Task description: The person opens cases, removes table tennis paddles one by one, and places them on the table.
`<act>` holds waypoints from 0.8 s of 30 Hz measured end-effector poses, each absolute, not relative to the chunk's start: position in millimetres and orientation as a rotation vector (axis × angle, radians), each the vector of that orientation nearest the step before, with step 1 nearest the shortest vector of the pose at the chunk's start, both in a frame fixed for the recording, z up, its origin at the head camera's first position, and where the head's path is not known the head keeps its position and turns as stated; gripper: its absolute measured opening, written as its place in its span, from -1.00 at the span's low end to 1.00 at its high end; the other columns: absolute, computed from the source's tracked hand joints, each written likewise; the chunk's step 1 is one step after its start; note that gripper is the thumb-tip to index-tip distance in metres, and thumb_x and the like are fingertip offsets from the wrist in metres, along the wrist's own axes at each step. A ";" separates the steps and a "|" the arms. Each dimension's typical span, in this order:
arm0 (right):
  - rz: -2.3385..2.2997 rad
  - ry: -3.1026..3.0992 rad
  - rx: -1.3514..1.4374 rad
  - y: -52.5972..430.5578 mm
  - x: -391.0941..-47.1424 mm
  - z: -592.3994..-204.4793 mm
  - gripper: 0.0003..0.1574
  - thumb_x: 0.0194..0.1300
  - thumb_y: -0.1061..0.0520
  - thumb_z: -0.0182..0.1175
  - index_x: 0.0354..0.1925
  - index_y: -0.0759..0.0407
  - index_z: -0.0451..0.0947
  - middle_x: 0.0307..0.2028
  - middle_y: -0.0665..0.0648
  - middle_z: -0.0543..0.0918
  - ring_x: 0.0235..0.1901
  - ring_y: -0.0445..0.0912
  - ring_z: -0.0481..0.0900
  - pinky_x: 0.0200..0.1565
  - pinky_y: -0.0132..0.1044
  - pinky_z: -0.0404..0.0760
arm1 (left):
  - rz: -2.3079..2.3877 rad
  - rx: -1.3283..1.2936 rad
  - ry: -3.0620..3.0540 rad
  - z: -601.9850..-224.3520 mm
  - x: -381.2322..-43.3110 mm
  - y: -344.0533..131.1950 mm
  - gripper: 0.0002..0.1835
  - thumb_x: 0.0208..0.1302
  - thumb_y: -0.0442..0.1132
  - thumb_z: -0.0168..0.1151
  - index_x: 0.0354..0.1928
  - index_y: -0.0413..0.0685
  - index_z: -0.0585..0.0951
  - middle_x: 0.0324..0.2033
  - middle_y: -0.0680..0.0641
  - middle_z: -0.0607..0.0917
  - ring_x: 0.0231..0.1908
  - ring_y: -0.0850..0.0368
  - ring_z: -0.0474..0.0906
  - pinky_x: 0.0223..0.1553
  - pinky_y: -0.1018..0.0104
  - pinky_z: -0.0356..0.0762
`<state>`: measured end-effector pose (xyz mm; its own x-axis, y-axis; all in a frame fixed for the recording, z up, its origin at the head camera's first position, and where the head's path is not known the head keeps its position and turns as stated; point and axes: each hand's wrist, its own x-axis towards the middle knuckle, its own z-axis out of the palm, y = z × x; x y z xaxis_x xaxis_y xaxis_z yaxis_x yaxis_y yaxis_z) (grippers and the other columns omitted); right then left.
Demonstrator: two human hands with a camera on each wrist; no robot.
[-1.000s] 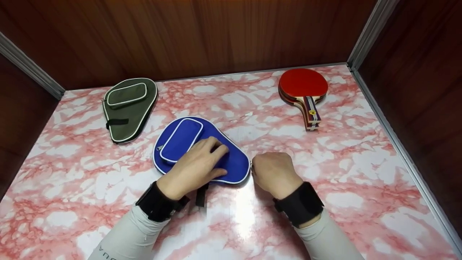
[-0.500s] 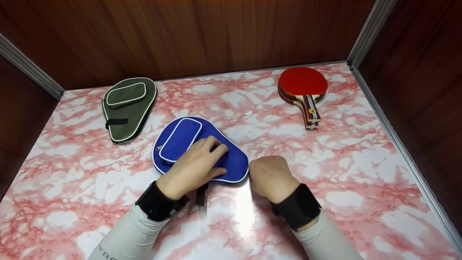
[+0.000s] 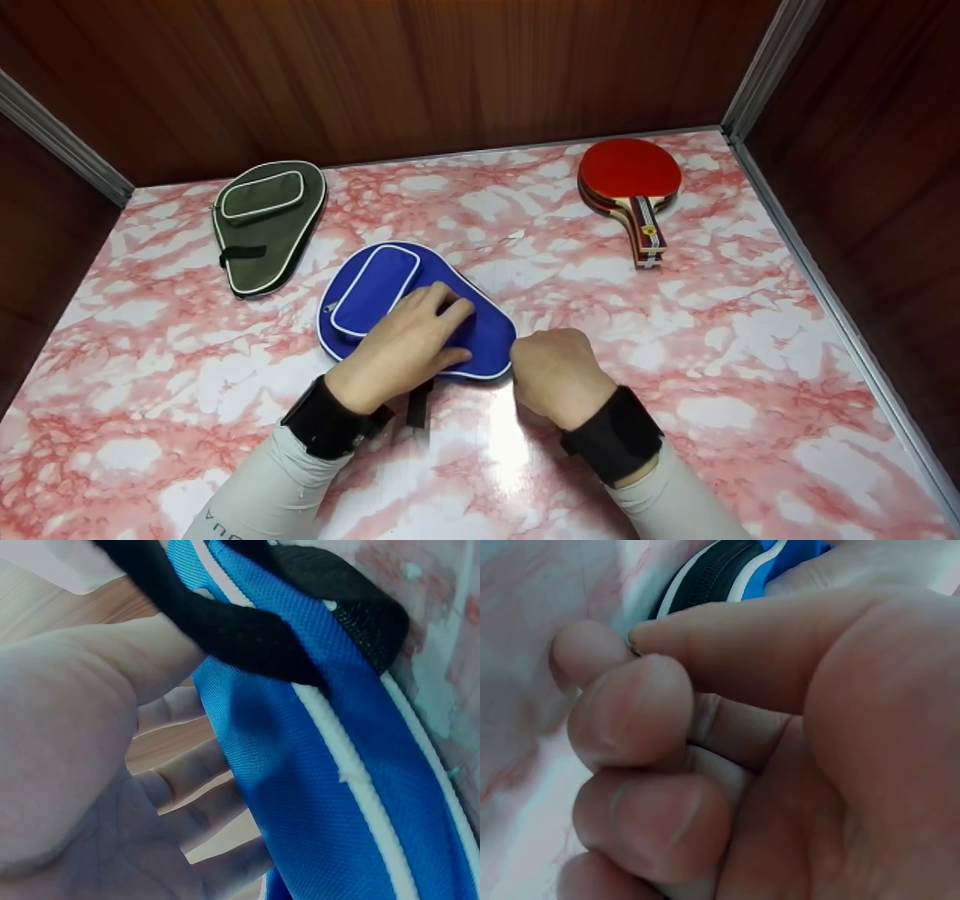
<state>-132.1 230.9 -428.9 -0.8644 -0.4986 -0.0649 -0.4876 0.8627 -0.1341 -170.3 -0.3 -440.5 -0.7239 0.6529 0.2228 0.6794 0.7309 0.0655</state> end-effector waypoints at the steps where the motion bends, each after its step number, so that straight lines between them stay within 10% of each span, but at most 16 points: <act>1: -0.179 2.933 -0.787 231.0 -132.0 -428.9 -0.74 0.37 0.12 0.39 -0.47 0.02 0.60 -0.61 0.05 0.60 -0.54 0.07 0.67 -0.41 0.15 0.66 | -0.216 -1.068 -2.748 -440.5 -170.2 -0.5 -0.44 0.36 0.13 0.55 0.23 0.01 0.63 0.05 -0.10 0.61 0.20 -0.11 0.61 0.37 -0.05 0.47; 24: -0.174 2.894 -0.617 233.5 -144.8 -423.9 -0.61 0.48 0.13 0.24 -0.56 0.01 0.53 -0.66 -0.02 0.46 -0.61 -0.05 0.50 -0.46 0.06 0.55 | -0.128 -0.943 -2.788 -436.8 -166.5 -0.9 -0.59 0.50 0.10 0.44 0.24 0.13 0.68 0.14 -0.09 0.65 0.14 -0.10 0.58 0.08 -0.10 0.58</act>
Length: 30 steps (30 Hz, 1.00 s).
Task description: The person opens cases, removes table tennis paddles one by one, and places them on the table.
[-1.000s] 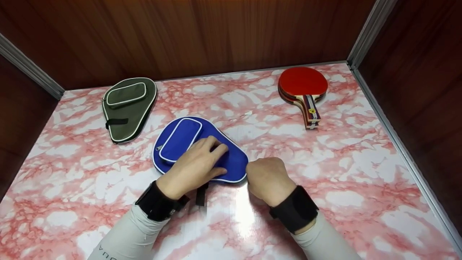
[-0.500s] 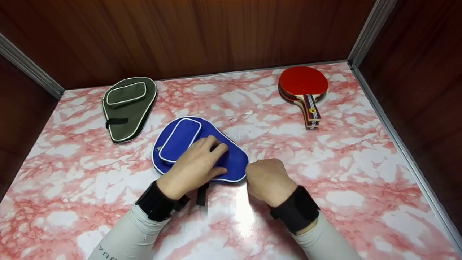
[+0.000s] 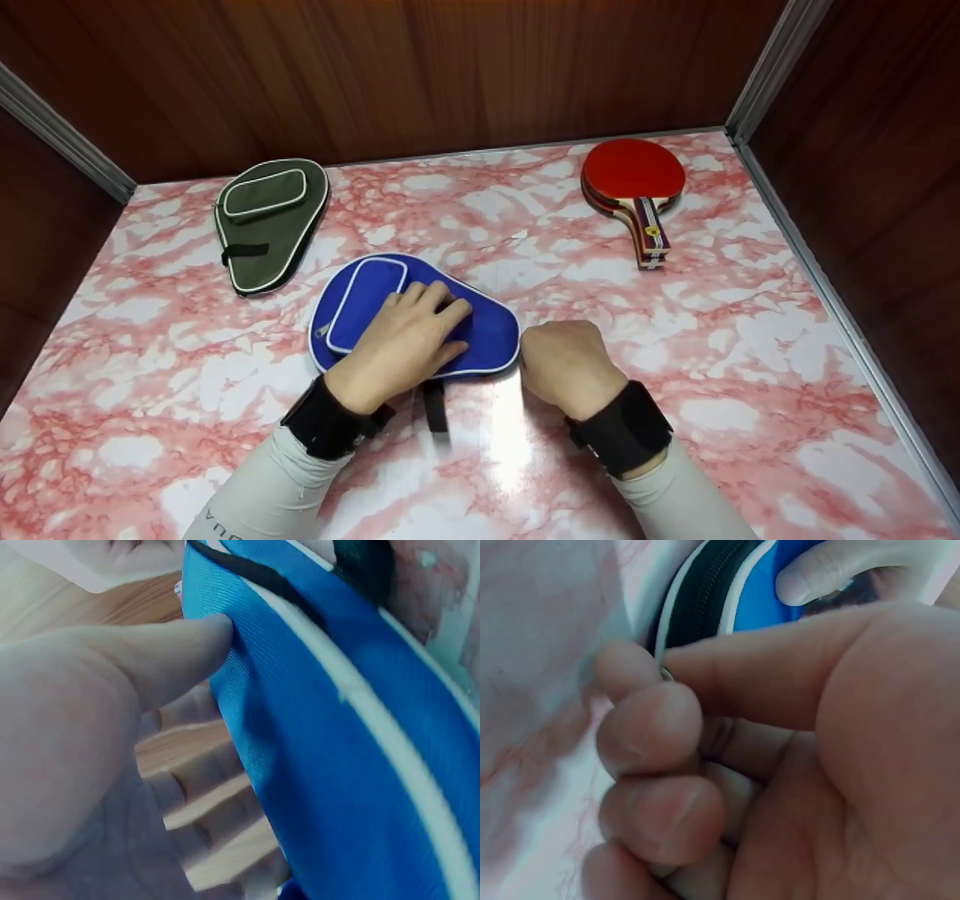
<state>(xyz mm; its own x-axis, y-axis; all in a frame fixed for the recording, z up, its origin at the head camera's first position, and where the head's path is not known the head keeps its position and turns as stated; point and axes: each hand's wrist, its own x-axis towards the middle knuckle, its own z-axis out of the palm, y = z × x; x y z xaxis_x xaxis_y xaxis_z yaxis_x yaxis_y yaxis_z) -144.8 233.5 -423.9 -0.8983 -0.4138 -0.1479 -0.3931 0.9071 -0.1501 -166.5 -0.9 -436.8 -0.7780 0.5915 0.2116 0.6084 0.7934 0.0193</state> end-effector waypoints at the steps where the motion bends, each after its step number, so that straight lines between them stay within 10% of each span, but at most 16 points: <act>1: -0.181 2.909 -0.604 233.5 -145.5 -424.4 -0.60 0.48 0.13 0.23 -0.56 0.01 0.52 -0.65 -0.02 0.47 -0.60 -0.04 0.52 -0.45 0.08 0.56 | -0.120 -0.921 -2.786 -436.7 -165.8 -0.2 -0.58 0.49 0.11 0.44 0.24 0.13 0.67 0.15 -0.09 0.66 0.13 -0.11 0.58 0.06 -0.11 0.58; 30: -0.165 2.895 -0.643 230.7 -141.4 -428.6 -0.61 0.46 0.12 0.29 -0.56 0.00 0.55 -0.65 -0.02 0.50 -0.58 -0.04 0.56 -0.44 0.10 0.61 | -0.124 -0.884 -2.800 -432.1 -161.9 -1.9 -0.54 0.42 0.09 0.52 0.26 0.17 0.69 0.25 -0.12 0.67 0.15 -0.14 0.60 0.07 -0.23 0.63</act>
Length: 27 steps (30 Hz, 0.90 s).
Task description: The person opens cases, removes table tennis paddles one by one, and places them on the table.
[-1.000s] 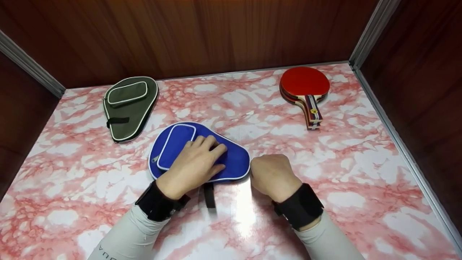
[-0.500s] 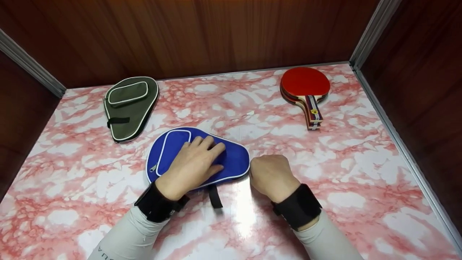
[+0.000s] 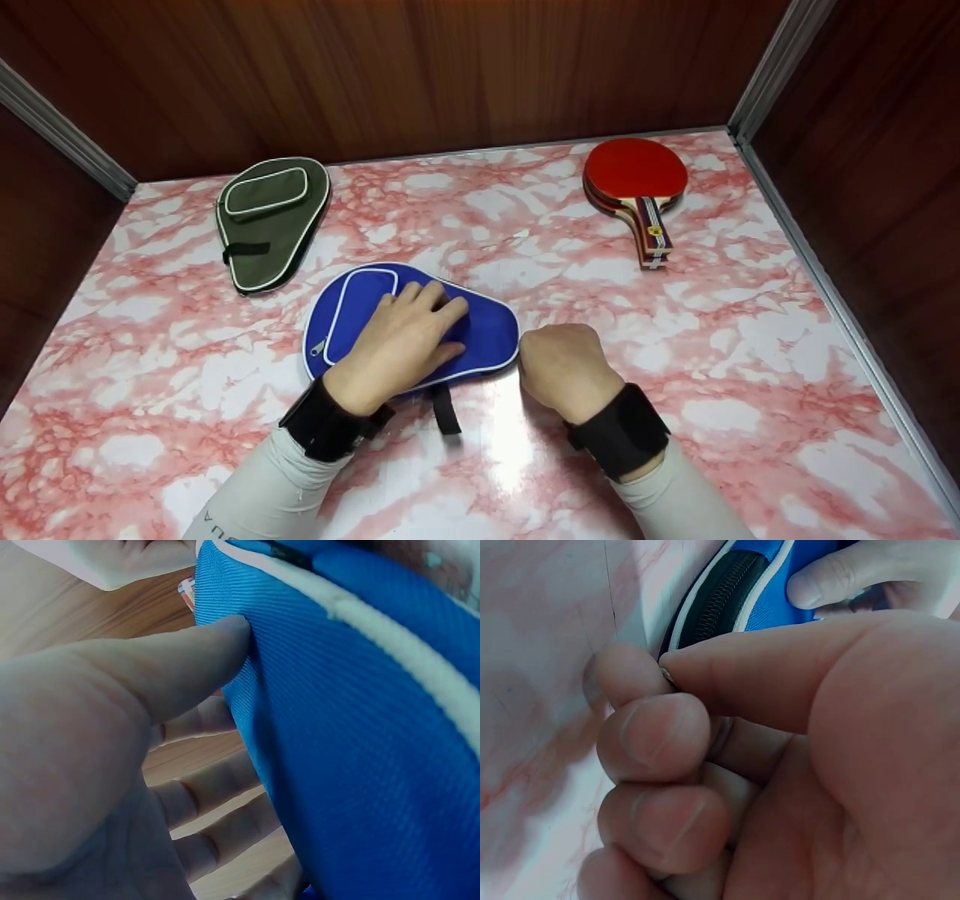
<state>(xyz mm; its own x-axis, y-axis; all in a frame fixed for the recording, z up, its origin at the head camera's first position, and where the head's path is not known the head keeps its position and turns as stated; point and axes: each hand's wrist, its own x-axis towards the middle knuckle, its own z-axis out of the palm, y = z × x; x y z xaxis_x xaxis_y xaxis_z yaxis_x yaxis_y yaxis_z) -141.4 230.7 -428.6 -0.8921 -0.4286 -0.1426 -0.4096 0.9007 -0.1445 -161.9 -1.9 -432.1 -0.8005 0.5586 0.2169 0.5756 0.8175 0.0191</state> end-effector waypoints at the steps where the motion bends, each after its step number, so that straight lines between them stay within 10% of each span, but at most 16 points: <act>1: -0.166 2.897 -0.651 230.9 -141.1 -429.0 -0.61 0.46 0.12 0.30 -0.56 0.00 0.55 -0.65 -0.03 0.49 -0.58 -0.04 0.56 -0.45 0.09 0.61 | -0.122 -0.880 -2.802 -432.4 -161.5 -1.2 -0.54 0.42 0.09 0.52 0.25 0.16 0.68 0.23 -0.12 0.67 0.15 -0.14 0.60 0.06 -0.23 0.63; 27: -0.251 2.961 -0.892 212.4 -123.4 -436.3 -0.72 0.39 0.14 0.38 -0.48 0.01 0.58 -0.67 -0.02 0.49 -0.64 -0.01 0.57 -0.52 0.08 0.58 | -0.125 -0.867 -2.822 -433.0 -161.3 1.1 -0.57 0.47 0.09 0.47 0.25 0.15 0.68 0.16 -0.12 0.67 0.16 -0.13 0.59 0.09 -0.24 0.61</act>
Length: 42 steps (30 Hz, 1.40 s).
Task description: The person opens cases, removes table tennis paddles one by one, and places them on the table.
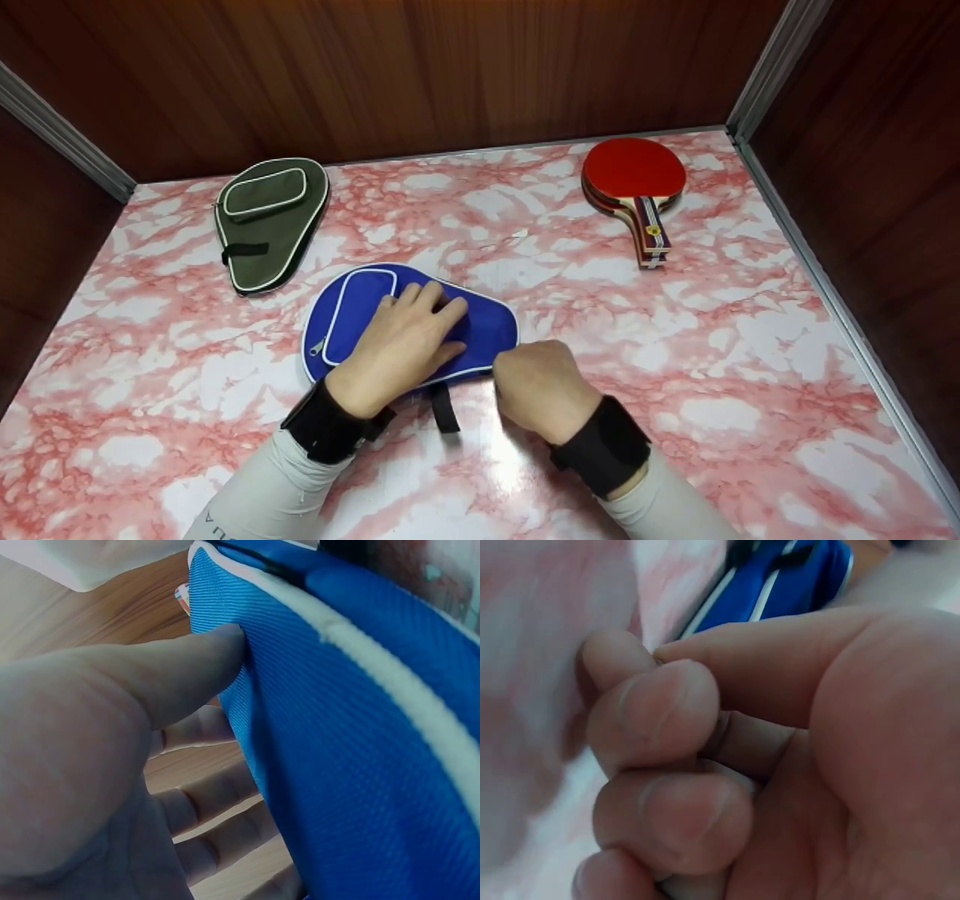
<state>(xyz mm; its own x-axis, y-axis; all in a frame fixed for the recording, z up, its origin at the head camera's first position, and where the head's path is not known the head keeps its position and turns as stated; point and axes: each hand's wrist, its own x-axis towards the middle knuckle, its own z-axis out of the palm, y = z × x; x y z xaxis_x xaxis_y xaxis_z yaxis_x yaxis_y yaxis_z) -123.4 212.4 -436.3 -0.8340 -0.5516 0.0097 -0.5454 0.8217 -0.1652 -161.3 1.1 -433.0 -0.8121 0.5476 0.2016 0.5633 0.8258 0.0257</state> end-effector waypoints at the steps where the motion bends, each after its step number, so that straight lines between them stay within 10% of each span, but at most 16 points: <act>1: -0.252 2.956 -0.903 210.9 -122.7 -436.7 -0.65 0.40 0.14 0.38 -0.53 -0.01 0.54 -0.69 -0.03 0.47 -0.65 -0.03 0.54 -0.53 0.07 0.57 | -0.126 -0.869 -2.820 -432.9 -161.3 1.4 -0.58 0.47 0.09 0.47 0.25 0.15 0.68 0.16 -0.11 0.67 0.16 -0.13 0.59 0.10 -0.25 0.62; 23: -0.323 2.986 -0.601 239.0 -141.2 -413.5 -0.58 0.55 0.00 0.29 -0.51 0.03 0.62 -0.63 -0.03 0.54 -0.60 -0.02 0.57 -0.46 0.12 0.59 | 0.005 -0.924 -2.846 -426.7 -150.2 8.8 -0.11 0.09 0.36 0.66 0.30 -0.06 0.61 0.15 -0.17 0.64 0.16 -0.15 0.58 0.10 -0.09 0.61; 29: -0.336 3.111 -0.505 240.9 -146.9 -411.8 -0.70 0.54 0.05 0.32 -0.38 0.10 0.71 -0.58 0.03 0.61 -0.48 0.11 0.68 -0.40 0.19 0.61 | 0.025 -1.041 -2.825 -424.9 -150.3 11.7 -0.18 0.06 0.13 0.76 0.29 -0.05 0.60 0.16 -0.10 0.66 0.16 -0.13 0.60 0.18 -0.02 0.61; 36: -0.423 3.165 -0.446 242.0 -149.6 -411.9 -0.75 0.54 0.05 0.32 -0.31 0.11 0.74 -0.48 0.09 0.70 -0.40 0.16 0.73 -0.38 0.24 0.61 | 0.001 -1.218 -2.716 -423.1 -142.2 22.2 -0.45 0.48 -0.31 0.32 0.48 0.08 0.60 0.29 -0.07 0.67 0.33 -0.16 0.60 0.40 -0.03 0.52; 42: -0.431 3.169 -0.460 245.2 -148.9 -415.8 -0.78 0.53 0.06 0.32 -0.26 0.14 0.75 -0.47 0.10 0.71 -0.40 0.16 0.74 -0.39 0.22 0.61 | 0.024 -1.325 -2.652 -426.1 -141.4 25.1 -0.43 0.50 -0.23 0.35 0.49 0.35 0.62 0.38 0.00 0.65 0.44 -0.13 0.51 0.43 -0.17 0.46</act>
